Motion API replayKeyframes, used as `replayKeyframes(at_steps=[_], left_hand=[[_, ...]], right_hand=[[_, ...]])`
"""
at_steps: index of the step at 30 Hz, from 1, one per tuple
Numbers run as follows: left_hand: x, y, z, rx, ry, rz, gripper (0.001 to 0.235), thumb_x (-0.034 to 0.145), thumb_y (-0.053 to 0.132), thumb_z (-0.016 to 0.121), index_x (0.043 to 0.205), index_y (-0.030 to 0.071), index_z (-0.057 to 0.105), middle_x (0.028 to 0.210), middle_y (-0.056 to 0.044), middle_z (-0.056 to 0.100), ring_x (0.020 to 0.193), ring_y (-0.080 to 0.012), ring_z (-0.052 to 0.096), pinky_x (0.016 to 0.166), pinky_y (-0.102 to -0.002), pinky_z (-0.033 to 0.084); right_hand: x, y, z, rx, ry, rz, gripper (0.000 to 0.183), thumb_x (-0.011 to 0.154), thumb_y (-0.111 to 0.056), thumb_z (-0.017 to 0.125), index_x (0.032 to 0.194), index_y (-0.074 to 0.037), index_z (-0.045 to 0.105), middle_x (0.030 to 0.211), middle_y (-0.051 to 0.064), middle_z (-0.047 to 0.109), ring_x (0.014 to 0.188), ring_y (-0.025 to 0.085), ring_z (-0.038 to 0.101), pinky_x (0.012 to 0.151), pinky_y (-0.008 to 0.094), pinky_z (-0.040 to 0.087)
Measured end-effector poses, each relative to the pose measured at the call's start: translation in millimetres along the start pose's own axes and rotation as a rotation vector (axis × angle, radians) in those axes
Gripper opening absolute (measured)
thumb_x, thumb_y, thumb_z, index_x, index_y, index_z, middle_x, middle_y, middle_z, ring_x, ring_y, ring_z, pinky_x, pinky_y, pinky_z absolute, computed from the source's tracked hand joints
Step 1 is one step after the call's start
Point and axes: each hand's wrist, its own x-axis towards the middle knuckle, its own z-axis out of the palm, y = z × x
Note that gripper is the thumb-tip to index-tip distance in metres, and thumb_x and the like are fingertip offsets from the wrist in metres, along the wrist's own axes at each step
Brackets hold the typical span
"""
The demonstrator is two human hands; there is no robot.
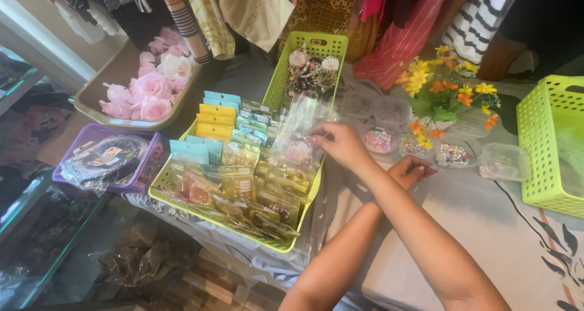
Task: The recorder is picking up various beaded bracelets and small items from organizers and placing them into individual plastic pouches.
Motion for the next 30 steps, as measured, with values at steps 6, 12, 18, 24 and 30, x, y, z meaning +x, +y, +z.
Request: replayKeyframes(at_steps=[6, 12, 18, 24, 30], left_hand=[[-2.6, 7.6, 0.3, 0.008, -0.014, 0.01, 0.019, 0.111, 0.007, 0.05, 0.126, -0.003, 0.056, 0.12, -0.013, 0.067, 0.119, -0.0219, 0.066, 0.106, -0.035, 0.053], [-6.3, 11.3, -5.0, 0.18, -0.001, 0.06, 0.015, 0.111, 0.014, 0.053, 0.122, 0.005, 0.057, 0.117, -0.01, 0.067, 0.114, -0.0181, 0.065, 0.103, -0.033, 0.053], [-13.3, 31.6, -7.7, 0.374, 0.089, -0.009, 0.014, 0.106, 0.01, 0.058, 0.113, 0.001, 0.068, 0.105, -0.013, 0.07, 0.094, -0.0198, 0.063, 0.088, -0.032, 0.053], [-11.1, 35.9, -5.7, 0.126, 0.039, -0.074, 0.019, 0.105, 0.011, 0.054, 0.118, 0.0, 0.062, 0.11, -0.009, 0.073, 0.105, -0.0157, 0.069, 0.096, -0.029, 0.053], [-14.6, 58.6, 4.7, 0.174, 0.042, -0.111, 0.019, 0.105, 0.009, 0.052, 0.118, 0.0, 0.062, 0.11, -0.009, 0.074, 0.102, -0.0143, 0.066, 0.094, -0.029, 0.05]], right_hand=[[-3.8, 7.9, 2.9, -0.136, -0.027, -0.022, 0.021, 0.089, -0.017, 0.074, 0.108, -0.011, 0.079, 0.096, 0.008, 0.08, 0.089, 0.018, 0.077, 0.081, 0.031, 0.056], [-34.3, -22.2, -42.0, -0.218, 0.106, 0.007, 0.034, 0.088, -0.022, 0.074, 0.122, -0.015, 0.072, 0.107, 0.01, 0.075, 0.089, 0.025, 0.074, 0.08, 0.035, 0.056], [-122.0, -30.4, -157.7, -0.583, 0.447, -0.062, 0.037, 0.09, -0.019, 0.073, 0.127, -0.016, 0.072, 0.118, 0.012, 0.071, 0.105, 0.032, 0.069, 0.086, 0.04, 0.055], [-212.3, 39.4, -307.6, -0.95, 0.676, 0.304, 0.04, 0.097, -0.027, 0.074, 0.136, -0.018, 0.07, 0.122, 0.013, 0.067, 0.113, 0.033, 0.064, 0.093, 0.043, 0.052], [-243.3, 161.2, -390.1, -1.278, 0.147, 0.895, 0.057, 0.08, -0.051, 0.079, 0.131, -0.03, 0.069, 0.146, 0.005, 0.054, 0.137, 0.037, 0.045, 0.11, 0.053, 0.039]])
